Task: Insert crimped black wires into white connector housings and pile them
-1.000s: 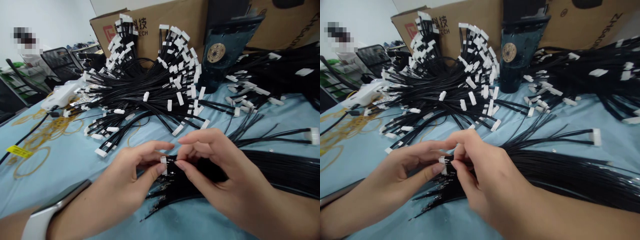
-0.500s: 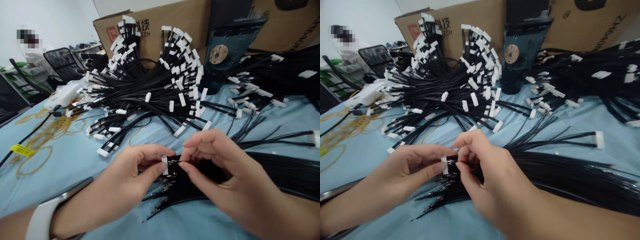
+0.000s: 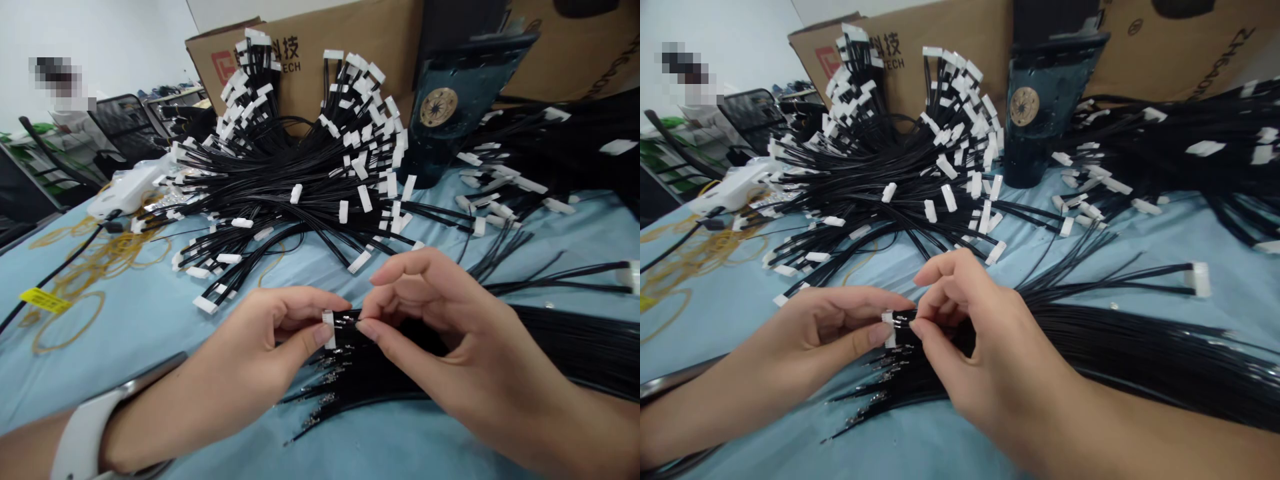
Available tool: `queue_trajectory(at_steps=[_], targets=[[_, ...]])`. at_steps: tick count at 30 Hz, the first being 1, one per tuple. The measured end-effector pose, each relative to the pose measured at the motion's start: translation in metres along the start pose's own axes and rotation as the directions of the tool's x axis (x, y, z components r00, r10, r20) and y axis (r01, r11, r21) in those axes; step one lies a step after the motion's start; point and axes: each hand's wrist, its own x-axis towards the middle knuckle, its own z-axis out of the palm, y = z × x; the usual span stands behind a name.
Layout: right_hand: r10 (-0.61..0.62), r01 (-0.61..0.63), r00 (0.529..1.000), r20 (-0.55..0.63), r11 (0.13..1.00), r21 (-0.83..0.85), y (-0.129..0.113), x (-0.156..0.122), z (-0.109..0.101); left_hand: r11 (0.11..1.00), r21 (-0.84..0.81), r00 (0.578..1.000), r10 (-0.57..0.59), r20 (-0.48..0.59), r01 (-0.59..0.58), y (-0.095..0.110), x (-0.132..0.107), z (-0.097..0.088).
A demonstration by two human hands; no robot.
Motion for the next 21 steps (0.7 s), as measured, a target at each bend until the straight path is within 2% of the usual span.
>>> queue_trajectory(at_steps=[4, 11, 21], targets=[[0.002, -0.001, 1.0, 0.006, 1.0, -0.012, 0.0011, -0.0007, 0.0006, 1.0, -0.022, 1.0, -0.004, 0.005, 0.004, 0.0001, 0.0005, -0.0014], [-0.067, 0.069, 0.997, 0.025, 0.995, -0.075, 0.0054, -0.0066, 0.0035, 1.0, -0.019, 1.0, 0.001, -0.02, -0.002, -0.0012, -0.0068, 0.0009], [-0.113, 0.111, 0.993, -0.015, 0.988, -0.109, 0.0052, -0.0063, 0.0031, 0.997, -0.073, 1.0, -0.031, 0.006, 0.031, -0.0003, -0.003, 0.0014]])
